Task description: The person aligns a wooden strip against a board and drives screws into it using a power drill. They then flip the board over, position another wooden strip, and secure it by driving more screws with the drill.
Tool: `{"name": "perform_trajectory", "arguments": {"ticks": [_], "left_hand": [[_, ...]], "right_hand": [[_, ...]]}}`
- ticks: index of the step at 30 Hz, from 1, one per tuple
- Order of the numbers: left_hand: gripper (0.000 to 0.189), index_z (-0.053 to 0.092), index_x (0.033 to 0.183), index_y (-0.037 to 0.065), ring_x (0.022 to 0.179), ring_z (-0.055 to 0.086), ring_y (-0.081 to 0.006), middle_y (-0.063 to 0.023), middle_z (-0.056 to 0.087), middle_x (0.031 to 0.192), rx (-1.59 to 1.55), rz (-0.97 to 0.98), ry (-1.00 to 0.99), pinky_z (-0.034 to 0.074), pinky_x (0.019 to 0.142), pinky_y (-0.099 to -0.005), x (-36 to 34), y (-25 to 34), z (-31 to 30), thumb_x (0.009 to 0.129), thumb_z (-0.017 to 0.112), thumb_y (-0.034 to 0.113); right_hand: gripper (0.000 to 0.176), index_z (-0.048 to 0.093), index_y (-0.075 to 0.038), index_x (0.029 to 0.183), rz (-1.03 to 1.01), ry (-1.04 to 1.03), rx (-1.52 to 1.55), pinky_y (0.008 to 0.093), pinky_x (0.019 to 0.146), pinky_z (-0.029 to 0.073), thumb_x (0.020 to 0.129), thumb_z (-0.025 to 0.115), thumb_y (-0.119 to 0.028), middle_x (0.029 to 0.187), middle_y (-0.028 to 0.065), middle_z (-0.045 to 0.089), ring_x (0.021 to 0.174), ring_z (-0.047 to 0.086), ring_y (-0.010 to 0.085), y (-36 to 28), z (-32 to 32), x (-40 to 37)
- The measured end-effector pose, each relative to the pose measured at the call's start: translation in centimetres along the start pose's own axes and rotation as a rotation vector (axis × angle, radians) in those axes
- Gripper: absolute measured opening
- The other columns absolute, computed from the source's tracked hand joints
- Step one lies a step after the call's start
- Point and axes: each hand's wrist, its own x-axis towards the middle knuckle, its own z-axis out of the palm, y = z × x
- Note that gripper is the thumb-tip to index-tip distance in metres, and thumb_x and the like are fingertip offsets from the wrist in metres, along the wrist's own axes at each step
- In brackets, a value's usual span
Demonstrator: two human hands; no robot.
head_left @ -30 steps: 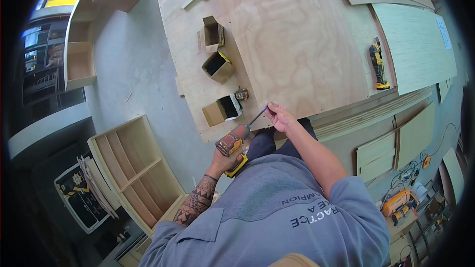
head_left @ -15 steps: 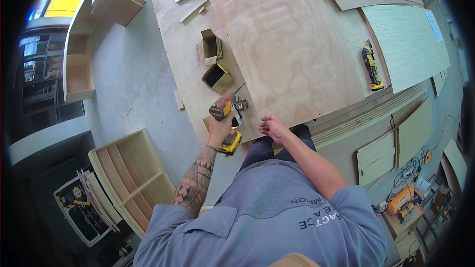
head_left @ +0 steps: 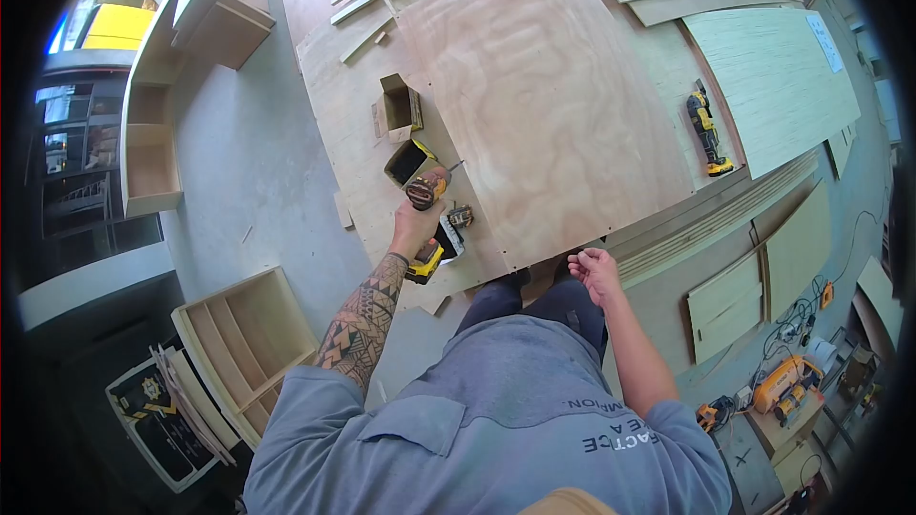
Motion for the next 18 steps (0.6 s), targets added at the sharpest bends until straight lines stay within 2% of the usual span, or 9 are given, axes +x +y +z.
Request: {"name": "perform_trajectory", "arguments": {"ticks": [2,3,4,6,8,10,13,18], "left_hand": [[0.048,0.072,0.114,-0.001,0.088,0.077,-0.0265,-0.0186,0.078,0.097,0.043,0.037,0.018,0.060,0.079,-0.0399,0.8,-0.8,0.2,0.084,0.077,0.036],[0.048,0.072,0.114,-0.001,0.088,0.077,-0.0265,-0.0186,0.078,0.097,0.044,0.035,0.022,0.060,0.079,-0.0399,1.2,-0.6,0.1,0.084,0.077,0.036],[0.046,0.073,0.114,0.000,0.089,0.077,-0.0268,-0.0184,0.078,0.099,0.064,-0.004,-0.021,0.060,0.079,-0.0399,1.7,-0.5,-0.1,0.084,0.077,0.035],[0.044,0.073,0.114,0.001,0.089,0.077,-0.0272,-0.0182,0.078,0.101,0.085,-0.048,-0.063,0.060,0.079,-0.0398,2.4,0.2,-0.4,0.084,0.076,0.034],[0.040,0.075,0.112,0.002,0.085,0.076,-0.0273,-0.0165,0.078,0.097,0.036,0.056,-0.063,0.059,0.078,-0.0401,2.7,1.3,-0.7,0.085,0.075,0.032],[0.038,0.075,0.111,0.002,0.080,0.075,-0.0262,-0.0156,0.077,0.092,0.073,0.026,-0.092,0.059,0.074,-0.0399,3.1,2.4,-1.1,0.085,0.074,0.031],[0.035,0.075,0.109,0.002,0.071,0.073,-0.0236,-0.0139,0.076,0.084,0.107,-0.001,-0.128,0.058,0.068,-0.0394,3.1,3.6,-1.3,0.086,0.073,0.029],[0.036,0.074,0.109,0.001,0.063,0.069,-0.0202,-0.0134,0.074,0.080,0.067,-0.064,-0.129,0.056,0.062,-0.0382,3.8,2.9,0.1,0.087,0.073,0.030]], "right_hand": [[0.023,0.054,-0.003,0.120,-0.003,0.017,0.006,0.0314,0.070,0.063,0.102,0.067,-0.008,0.101,0.0163,0.074,0.079,0.073,0.0194,-0.1,0.1,0.1],[0.024,0.054,-0.003,0.119,0.004,0.039,-0.086,0.0303,0.068,0.063,0.101,0.069,-0.010,0.099,0.0149,0.074,0.078,0.073,0.0183,-0.3,0.3,0.4],[0.025,0.055,-0.004,0.118,0.011,0.061,-0.178,0.0293,0.067,0.062,0.101,0.071,-0.013,0.097,0.0135,0.075,0.077,0.072,0.0173,-0.4,0.4,0.8],[0.026,0.056,-0.004,0.116,0.011,0.026,-0.173,0.0288,0.068,0.062,0.100,0.073,-0.014,0.097,0.0128,0.074,0.078,0.073,0.0168,-0.5,1.1,1.6],[0.026,0.058,-0.004,0.115,0.011,-0.012,-0.171,0.0283,0.068,0.062,0.099,0.075,-0.015,0.096,0.0120,0.074,0.080,0.073,0.0163,-0.6,1.6,2.3],[0.022,0.061,-0.002,0.112,-0.039,-0.023,0.005,0.0288,0.071,0.064,0.099,0.074,-0.015,0.097,0.0127,0.075,0.082,0.074,0.0172,-1.1,3.4,2.1],[0.021,0.061,-0.001,0.114,-0.141,-0.071,-0.011,0.0301,0.075,0.064,0.101,0.071,-0.014,0.100,0.0146,0.075,0.084,0.075,0.0195,-1.5,4.7,2.0],[0.022,0.057,0.000,0.118,-0.055,-0.079,0.036,0.0317,0.076,0.065,0.105,0.065,-0.015,0.103,0.0173,0.074,0.084,0.075,0.0219,-2.4,4.8,2.9]]}}
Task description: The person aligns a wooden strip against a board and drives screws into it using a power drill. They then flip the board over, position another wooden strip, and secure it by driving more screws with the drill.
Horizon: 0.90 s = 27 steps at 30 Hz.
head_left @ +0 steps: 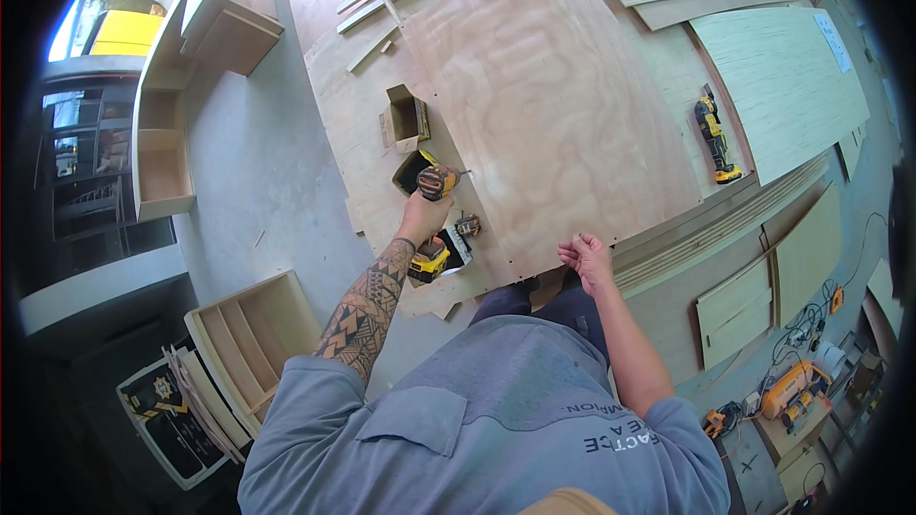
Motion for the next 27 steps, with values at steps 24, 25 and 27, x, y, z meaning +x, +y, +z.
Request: {"name": "perform_trajectory", "arguments": {"ticks": [24,25,27], "left_hand": [[0.028,0.069,0.094,0.005,0.051,0.060,-0.0144,-0.0045,0.063,0.066,-0.388,-0.082,0.009,0.052,0.050,-0.0333,1.1,-3.6,1.5,0.089,0.077,0.031],[0.021,0.066,0.091,0.008,0.050,0.057,-0.0123,-0.0011,0.059,0.064,-0.453,-0.057,0.002,0.049,0.048,-0.0314,-0.2,-3.4,1.7,0.091,0.076,0.027],[0.017,0.064,0.088,0.011,0.049,0.053,-0.0102,0.0022,0.055,0.062,-0.518,-0.031,-0.004,0.045,0.047,-0.0295,-2.6,-3.4,2.7,0.093,0.075,0.023]], "right_hand": [[0.015,0.065,-0.004,0.110,0.015,-0.066,-0.173,0.0306,0.075,0.063,0.103,0.069,-0.015,0.100,0.0117,0.076,0.083,0.074,0.0179,-2.2,0.9,-0.7],[0.015,0.065,-0.004,0.110,0.020,-0.058,-0.187,0.0308,0.076,0.063,0.103,0.069,-0.017,0.101,0.0119,0.076,0.084,0.074,0.0178,-2.3,0.7,-0.8],[0.015,0.065,-0.005,0.109,0.039,-0.059,-0.167,0.0316,0.078,0.063,0.103,0.069,-0.018,0.101,0.0120,0.076,0.087,0.074,0.0182,-2.5,0.4,-0.8]]}}
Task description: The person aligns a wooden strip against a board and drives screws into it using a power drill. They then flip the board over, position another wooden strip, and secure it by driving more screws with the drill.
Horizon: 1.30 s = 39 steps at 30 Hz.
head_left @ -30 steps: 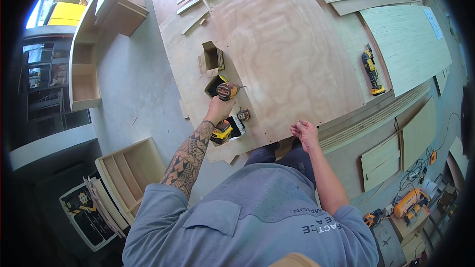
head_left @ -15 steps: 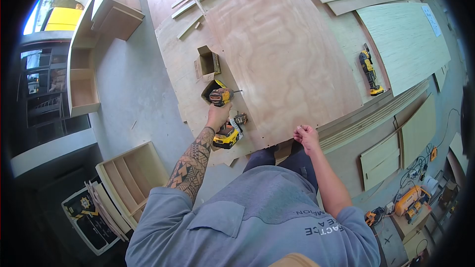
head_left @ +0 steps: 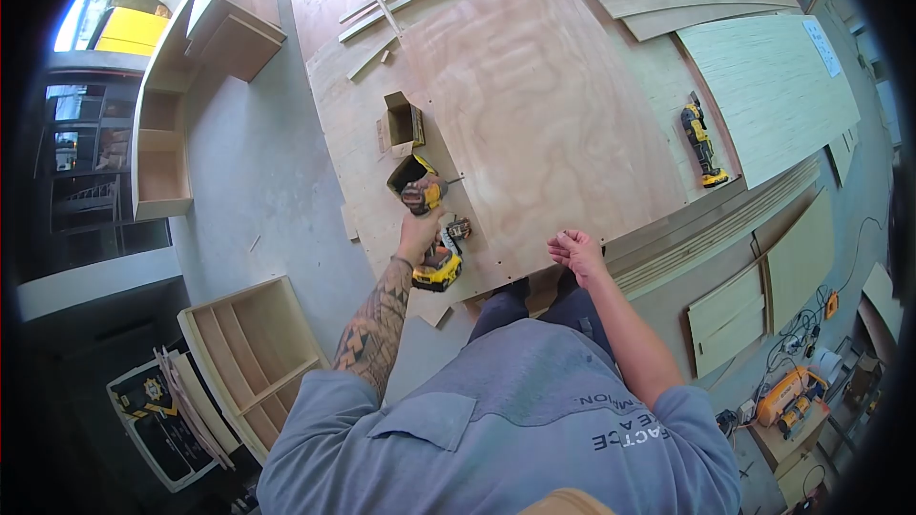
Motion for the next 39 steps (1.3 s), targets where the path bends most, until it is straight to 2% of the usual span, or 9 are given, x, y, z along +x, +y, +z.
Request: {"name": "perform_trajectory", "arguments": {"ticks": [9,14,19,21,28,30,35,38,39], "left_hand": [[0.021,0.067,0.111,0.006,0.058,0.058,-0.0070,0.0013,0.061,0.073,-0.051,0.010,-0.303,0.050,0.051,-0.0260,-13.5,-3.4,5.3,0.094,0.076,0.015],[0.043,0.064,0.131,0.005,0.061,0.062,-0.0097,-0.0010,0.069,0.088,0.104,0.183,0.101,0.055,0.057,-0.0298,-9.0,-3.2,4.7,0.092,0.077,0.017],[0.035,0.072,0.113,0.002,0.058,0.065,-0.0131,-0.0052,0.071,0.079,0.205,0.043,0.172,0.054,0.053,-0.0340,-1.3,0.5,0.8,0.089,0.078,0.027],[0.026,0.064,0.085,0.008,0.046,0.052,-0.0103,0.0006,0.057,0.063,0.259,0.038,0.177,0.045,0.044,-0.0297,0.5,1.6,0.5,0.091,0.079,0.028],[0.028,0.066,0.088,0.006,0.047,0.054,-0.0107,0.0008,0.057,0.061,0.341,0.099,0.120,0.046,0.045,-0.0299,2.4,1.8,0.3,0.091,0.079,0.031],[0.039,0.073,0.109,0.001,0.055,0.066,-0.0166,-0.0101,0.071,0.073,0.392,0.072,0.113,0.055,0.056,-0.0356,2.5,1.5,0.2,0.087,0.078,0.033],[0.038,0.072,0.110,0.001,0.056,0.066,-0.0183,-0.0106,0.071,0.074,0.446,0.081,0.099,0.055,0.056,-0.0363,2.0,2.2,0.2,0.087,0.076,0.032],[0.037,0.071,0.110,0.001,0.060,0.068,-0.0194,-0.0107,0.072,0.077,0.465,0.016,0.057,0.055,0.059,-0.0366,2.1,3.2,0.1,0.087,0.075,0.031],[0.037,0.071,0.110,0.002,0.061,0.068,-0.0197,-0.0106,0.072,0.078,0.465,-0.002,0.030,0.056,0.060,-0.0366,2.3,3.3,0.0,0.087,0.075,0.030]], "right_hand": [[0.014,0.058,-0.006,0.113,0.080,-0.081,0.340,0.0396,0.086,0.063,0.106,0.062,-0.016,0.108,0.0156,0.073,0.094,0.073,0.0252,0.5,0.1,2.2],[0.009,0.059,-0.007,0.110,0.032,-0.092,0.330,0.0371,0.077,0.064,0.103,0.057,-0.012,0.099,0.0125,0.072,0.085,0.073,0.0228,-0.3,-0.7,2.5],[0.016,0.061,-0.007,0.097,-0.097,0.125,-0.153,0.0275,0.053,0.049,0.098,0.051,-0.020,0.073,0.0021,0.056,0.057,0.060,0.0139,0.1,-0.5,2.6],[0.017,0.061,-0.006,0.097,-0.098,0.125,-0.167,0.0279,0.051,0.047,0.097,0.052,-0.021,0.073,0.0016,0.054,0.055,0.058,0.0136,0.6,0.6,3.0],[0.021,0.062,-0.004,0.096,-0.052,0.072,-0.204,0.0299,0.050,0.044,0.095,0.056,-0.024,0.073,0.0017,0.053,0.053,0.057,0.0135,2.4,3.7,2.6],[0.021,0.062,-0.004,0.096,-0.047,0.079,-0.215,0.0297,0.050,0.045,0.095,0.056,-0.025,0.073,0.0017,0.053,0.053,0.057,0.0135,2.9,3.5,2.5],[0.019,0.061,-0.008,0.094,-0.033,0.112,-0.266,0.0279,0.050,0.044,0.097,0.056,-0.026,0.069,-0.0016,0.052,0.053,0.056,0.0118,3.8,2.9,3.2],[0.029,0.061,-0.002,0.095,-0.031,0.133,-0.280,0.0332,0.055,0.047,0.098,0.059,-0.030,0.072,0.0058,0.054,0.060,0.061,0.0182,3.4,4.1,4.4],[0.034,0.060,-0.001,0.095,-0.200,0.186,-0.421,0.0364,0.061,0.048,0.099,0.061,-0.034,0.073,0.0088,0.055,0.066,0.062,0.0223,3.9,5.2,5.5]]}}
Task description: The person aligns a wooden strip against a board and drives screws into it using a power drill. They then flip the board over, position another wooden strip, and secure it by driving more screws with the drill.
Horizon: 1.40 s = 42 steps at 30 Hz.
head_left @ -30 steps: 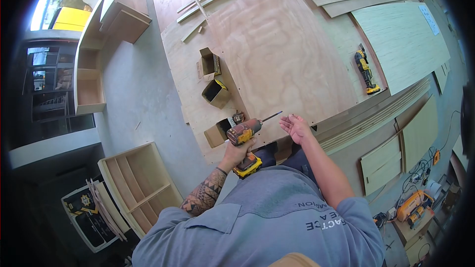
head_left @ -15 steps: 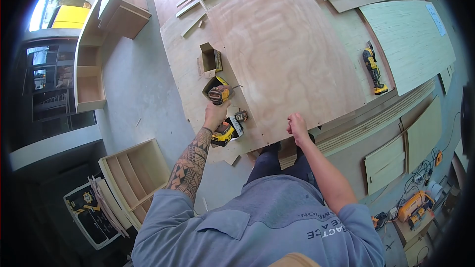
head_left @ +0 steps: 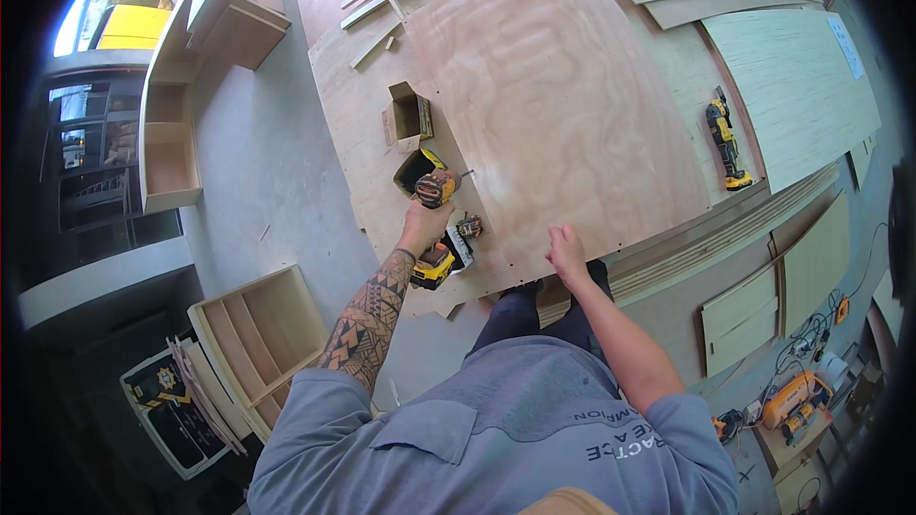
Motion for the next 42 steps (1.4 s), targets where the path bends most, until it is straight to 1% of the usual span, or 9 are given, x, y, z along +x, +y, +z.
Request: {"name": "perform_trajectory", "arguments": {"ticks": [3,5,7,10,17,24,33,37,42], "left_hand": [[0.026,0.065,0.092,0.003,0.048,0.057,-0.0140,-0.0013,0.057,0.060,-0.039,0.081,0.040,0.049,0.047,-0.0338,0.8,0.6,-0.1,0.092,0.073,0.028],[0.024,0.065,0.101,0.003,0.045,0.055,-0.0132,-0.0006,0.056,0.059,0.025,0.118,0.029,0.047,0.044,-0.0328,3.0,-0.8,0.3,0.093,0.072,0.025],[0.038,0.068,0.124,0.006,0.106,0.071,-0.0279,-0.0154,0.074,0.113,0.164,0.310,-0.045,0.056,0.091,-0.0394,5.3,-3.3,0.5,0.088,0.073,0.020],[0.041,0.065,0.130,0.008,0.113,0.069,-0.0346,-0.0170,0.072,0.118,0.297,0.610,0.128,0.055,0.095,-0.0411,4.5,-3.5,0.4,0.089,0.071,0.014],[0.052,0.062,0.133,0.008,0.119,0.067,-0.0306,-0.0146,0.070,0.125,0.287,0.278,-0.057,0.054,0.099,-0.0423,2.6,-2.2,0.7,0.085,0.079,0.016],[0.056,0.058,0.138,0.008,0.127,0.061,-0.0280,-0.0146,0.065,0.136,0.285,0.352,0.018,0.051,0.104,-0.0403,3.3,-3.2,0.7,0.087,0.079,0.016],[0.040,0.058,0.130,0.003,0.110,0.065,-0.0261,-0.0133,0.066,0.122,-0.078,0.252,0.012,0.055,0.090,-0.0405,4.5,-4.8,2.0,0.094,0.071,0.013],[0.023,0.064,0.087,0.002,0.045,0.054,-0.0126,-0.0027,0.056,0.060,-0.316,0.063,0.008,0.042,0.043,-0.0324,0.7,-1.5,2.2,0.096,0.073,0.021],[0.012,0.066,0.100,0.005,0.050,0.050,-0.0082,0.0022,0.054,0.065,-0.348,0.145,-0.118,0.043,0.047,-0.0251,-5.6,0.8,4.5,0.097,0.072,0.016]], "right_hand": [[0.046,0.057,0.001,0.094,-0.429,0.061,-0.205,0.0461,0.075,0.048,0.099,0.065,-0.044,0.080,0.0171,0.056,0.081,0.060,0.0336,-5.7,5.6,0.4],[0.042,0.052,-0.001,0.093,-0.780,0.103,-0.057,0.0488,0.077,0.045,0.097,0.067,-0.040,0.086,0.0181,0.057,0.082,0.054,0.0365,-11.3,11.5,1.0],[0.040,0.056,-0.002,0.090,-0.810,-0.057,-0.055,0.0492,0.079,0.047,0.089,0.074,-0.038,0.087,0.0187,0.060,0.087,0.058,0.0388,-17.8,15.4,0.9],[0.034,0.056,-0.003,0.090,-0.767,-0.208,-0.149,0.0492,0.077,0.048,0.084,0.075,-0.032,0.084,0.0168,0.061,0.084,0.059,0.0385,-18.9,19.1,2.2],[0.027,0.052,-0.008,0.088,-0.838,-0.192,-0.119,0.0462,0.071,0.048,0.076,0.073,-0.020,0.076,0.0103,0.057,0.077,0.060,0.0336,-16.2,20.2,3.2],[0.028,0.052,-0.008,0.089,-0.853,-0.224,-0.134,0.0470,0.070,0.049,0.076,0.072,-0.021,0.075,0.0104,0.057,0.076,0.060,0.0343,-16.8,21.1,3.7],[0.036,0.052,-0.005,0.094,-0.828,-0.347,-0.047,0.0479,0.074,0.050,0.079,0.076,-0.027,0.079,0.0163,0.058,0.080,0.060,0.0391,-15.8,20.2,4.1],[0.030,0.051,-0.002,0.094,-0.743,0.184,-0.028,0.0520,0.082,0.044,0.091,0.063,-0.029,0.092,0.0251,0.057,0.090,0.055,0.0433,-12.5,15.6,4.6],[0.029,0.062,0.000,0.088,-0.175,0.491,-0.053,0.0494,0.075,0.049,0.099,0.048,-0.024,0.088,0.0211,0.064,0.084,0.064,0.0344,-3.4,2.5,8.2]]}}
